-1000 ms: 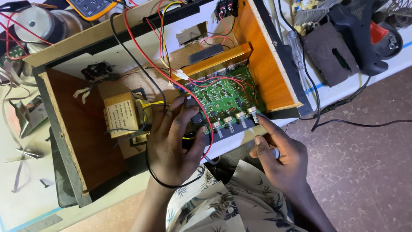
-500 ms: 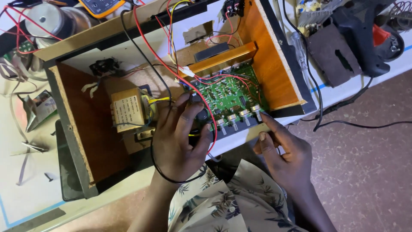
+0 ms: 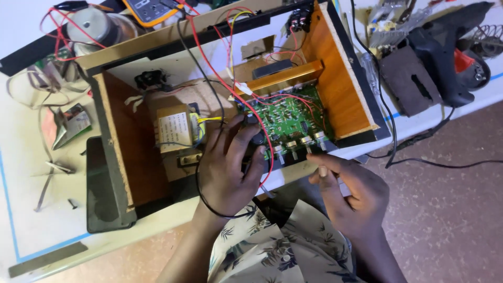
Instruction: The person uses a multimeter to test points on a green circuit board inside a wooden enclosure. They repeatedly place the multimeter probes on various components and connection points while adjusting the board's position.
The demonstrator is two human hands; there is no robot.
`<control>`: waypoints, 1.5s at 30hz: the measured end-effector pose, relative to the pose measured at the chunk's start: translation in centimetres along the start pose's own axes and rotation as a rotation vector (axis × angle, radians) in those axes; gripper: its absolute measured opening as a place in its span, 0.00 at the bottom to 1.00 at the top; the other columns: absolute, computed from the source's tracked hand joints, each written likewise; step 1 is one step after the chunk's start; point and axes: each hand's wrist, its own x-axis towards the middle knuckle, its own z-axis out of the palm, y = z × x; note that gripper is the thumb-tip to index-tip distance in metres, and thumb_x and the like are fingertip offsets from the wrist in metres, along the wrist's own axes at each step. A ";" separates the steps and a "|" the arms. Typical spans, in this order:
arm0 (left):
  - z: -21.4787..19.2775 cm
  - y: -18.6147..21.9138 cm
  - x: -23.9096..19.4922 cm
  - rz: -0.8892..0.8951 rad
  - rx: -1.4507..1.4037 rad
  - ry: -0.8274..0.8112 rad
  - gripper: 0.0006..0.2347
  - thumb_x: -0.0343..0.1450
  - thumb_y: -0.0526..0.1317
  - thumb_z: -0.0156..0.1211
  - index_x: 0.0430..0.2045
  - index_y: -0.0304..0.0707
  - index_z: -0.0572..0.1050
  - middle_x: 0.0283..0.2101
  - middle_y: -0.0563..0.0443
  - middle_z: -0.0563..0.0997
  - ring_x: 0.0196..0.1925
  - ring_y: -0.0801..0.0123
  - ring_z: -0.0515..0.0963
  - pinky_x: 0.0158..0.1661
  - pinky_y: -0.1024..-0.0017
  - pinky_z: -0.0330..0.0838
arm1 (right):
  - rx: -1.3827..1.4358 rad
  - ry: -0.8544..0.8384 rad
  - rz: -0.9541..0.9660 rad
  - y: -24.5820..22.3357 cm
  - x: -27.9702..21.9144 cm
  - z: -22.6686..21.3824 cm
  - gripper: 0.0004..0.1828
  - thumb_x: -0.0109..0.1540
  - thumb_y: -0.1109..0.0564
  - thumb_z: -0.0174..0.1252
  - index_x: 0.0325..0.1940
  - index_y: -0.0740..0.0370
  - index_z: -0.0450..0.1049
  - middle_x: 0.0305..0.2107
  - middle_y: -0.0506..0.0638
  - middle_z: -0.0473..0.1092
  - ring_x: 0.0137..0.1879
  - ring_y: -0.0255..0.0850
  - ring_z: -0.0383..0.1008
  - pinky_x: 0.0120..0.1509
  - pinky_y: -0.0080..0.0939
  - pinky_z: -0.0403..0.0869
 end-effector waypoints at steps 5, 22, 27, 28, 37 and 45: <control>-0.7 0.0 -0.2 0.006 -0.036 0.045 0.12 0.78 0.39 0.60 0.55 0.39 0.76 0.60 0.37 0.80 0.64 0.43 0.79 0.61 0.51 0.74 | 0.144 0.012 -0.246 -2.1 2.1 -0.5 0.11 0.59 0.77 0.48 0.36 0.77 0.77 0.34 0.65 0.79 0.40 0.53 0.85 0.48 0.46 0.84; -1.9 0.8 -1.0 -0.158 -0.250 0.201 0.08 0.78 0.31 0.52 0.44 0.36 0.80 0.43 0.47 0.85 0.46 0.59 0.85 0.51 0.67 0.77 | -0.235 -0.472 -0.384 -2.6 -0.4 5.0 0.10 0.65 0.47 0.67 0.40 0.54 0.79 0.33 0.47 0.79 0.42 0.45 0.79 0.42 0.46 0.73; -1.7 0.7 -1.5 -0.176 -0.261 0.222 0.09 0.77 0.30 0.51 0.44 0.36 0.81 0.43 0.48 0.86 0.45 0.61 0.87 0.50 0.67 0.80 | -0.135 -0.368 -0.292 -2.1 0.6 3.6 0.07 0.66 0.59 0.62 0.47 0.52 0.80 0.37 0.46 0.82 0.37 0.41 0.81 0.41 0.45 0.74; -1.6 0.7 -1.7 -0.174 -0.257 0.234 0.09 0.78 0.30 0.51 0.44 0.36 0.81 0.43 0.48 0.86 0.46 0.61 0.87 0.50 0.67 0.81 | -0.127 -0.284 -0.245 -1.7 0.8 3.2 0.11 0.67 0.61 0.61 0.53 0.53 0.80 0.43 0.46 0.83 0.40 0.40 0.82 0.43 0.44 0.78; -2.8 1.2 -2.8 0.020 -0.181 0.252 0.10 0.73 0.22 0.48 0.43 0.27 0.76 0.45 0.37 0.79 0.48 0.46 0.79 0.53 0.57 0.74 | -0.316 -0.106 -0.299 -0.5 3.2 5.5 0.11 0.67 0.58 0.72 0.51 0.62 0.81 0.43 0.53 0.78 0.47 0.51 0.74 0.46 0.51 0.72; -5.0 2.3 -6.1 -0.104 -0.219 0.095 0.11 0.75 0.27 0.51 0.48 0.32 0.77 0.56 0.38 0.82 0.56 0.49 0.84 0.57 0.58 0.79 | 0.451 -0.073 0.217 0.6 2.5 4.1 0.06 0.70 0.63 0.62 0.49 0.58 0.73 0.33 0.48 0.74 0.36 0.33 0.73 0.40 0.31 0.71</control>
